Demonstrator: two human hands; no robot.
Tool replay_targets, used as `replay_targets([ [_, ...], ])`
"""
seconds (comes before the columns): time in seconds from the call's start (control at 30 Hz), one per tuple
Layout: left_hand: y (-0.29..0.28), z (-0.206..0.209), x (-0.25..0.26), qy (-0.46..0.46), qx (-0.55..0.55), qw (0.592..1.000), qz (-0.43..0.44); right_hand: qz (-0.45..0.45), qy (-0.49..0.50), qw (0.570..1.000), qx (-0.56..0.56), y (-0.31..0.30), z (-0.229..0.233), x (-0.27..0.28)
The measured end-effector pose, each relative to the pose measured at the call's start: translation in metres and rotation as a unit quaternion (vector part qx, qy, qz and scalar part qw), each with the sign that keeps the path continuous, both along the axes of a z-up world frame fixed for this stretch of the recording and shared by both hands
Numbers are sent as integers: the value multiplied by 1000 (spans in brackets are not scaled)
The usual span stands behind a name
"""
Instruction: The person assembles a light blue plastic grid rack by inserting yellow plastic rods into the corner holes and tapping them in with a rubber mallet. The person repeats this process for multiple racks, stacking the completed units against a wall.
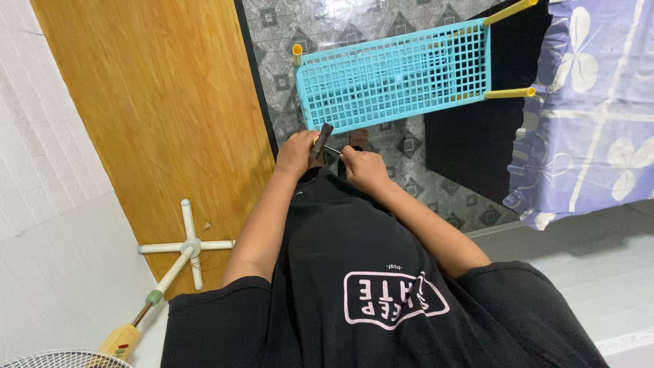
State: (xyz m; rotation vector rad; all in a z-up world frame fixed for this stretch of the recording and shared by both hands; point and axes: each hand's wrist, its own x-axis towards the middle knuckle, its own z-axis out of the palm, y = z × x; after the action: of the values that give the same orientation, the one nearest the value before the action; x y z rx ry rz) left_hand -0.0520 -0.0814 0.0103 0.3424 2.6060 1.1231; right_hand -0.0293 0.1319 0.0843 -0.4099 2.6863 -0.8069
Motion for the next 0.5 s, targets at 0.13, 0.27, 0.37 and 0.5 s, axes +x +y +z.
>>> replay_targets([
  [0.13,-4,-10,4,-49,-45,997,-34,-33,30,994,-95,-2,20,5],
  [0.27,1,-20,0,5,-18,1000,10,4,126,972,-198,9,35,0],
  [0.37,1,-23,4,3,-6,1000,13,22,123,981,-149,9,23,1],
  [0.5,-1,-19,-1,15,-12,1000,11,31,-21,997,69,3,1,0],
])
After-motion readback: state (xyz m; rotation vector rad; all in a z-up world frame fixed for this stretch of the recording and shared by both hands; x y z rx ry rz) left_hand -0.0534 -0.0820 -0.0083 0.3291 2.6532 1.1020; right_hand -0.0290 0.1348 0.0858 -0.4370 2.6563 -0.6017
